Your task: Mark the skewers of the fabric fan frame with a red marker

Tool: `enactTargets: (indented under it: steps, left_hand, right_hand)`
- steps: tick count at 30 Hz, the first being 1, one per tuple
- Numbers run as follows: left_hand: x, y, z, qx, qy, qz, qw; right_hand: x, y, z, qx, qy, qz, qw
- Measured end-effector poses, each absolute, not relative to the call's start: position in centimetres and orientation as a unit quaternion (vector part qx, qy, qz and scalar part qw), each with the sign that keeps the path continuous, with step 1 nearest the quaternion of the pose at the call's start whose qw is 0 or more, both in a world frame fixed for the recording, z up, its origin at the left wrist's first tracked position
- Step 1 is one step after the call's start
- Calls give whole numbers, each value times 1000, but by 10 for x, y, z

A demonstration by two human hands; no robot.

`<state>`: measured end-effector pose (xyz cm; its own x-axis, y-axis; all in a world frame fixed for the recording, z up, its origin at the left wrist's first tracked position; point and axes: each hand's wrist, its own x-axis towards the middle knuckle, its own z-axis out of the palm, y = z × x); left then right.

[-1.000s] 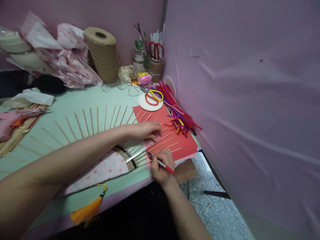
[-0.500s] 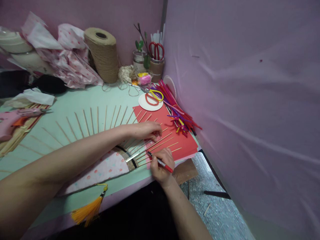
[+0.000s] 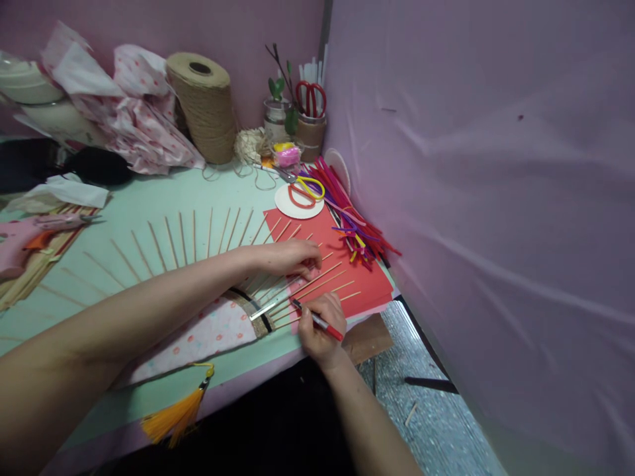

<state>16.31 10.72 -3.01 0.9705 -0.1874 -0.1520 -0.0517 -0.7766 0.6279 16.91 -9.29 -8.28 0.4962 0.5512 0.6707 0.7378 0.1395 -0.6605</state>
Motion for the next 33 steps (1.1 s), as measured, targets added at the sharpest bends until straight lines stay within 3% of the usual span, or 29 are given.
enactTargets:
  steps: [13,33]
  left_hand:
    - [163,107,-32,936,-70,-102,330]
    - [161,103,-22,902,-83,-84,416]
  right_hand:
    - [169,-93,-84,-649,-495,-82,572]
    - [173,-96,-97,-608,-406,-69,679]
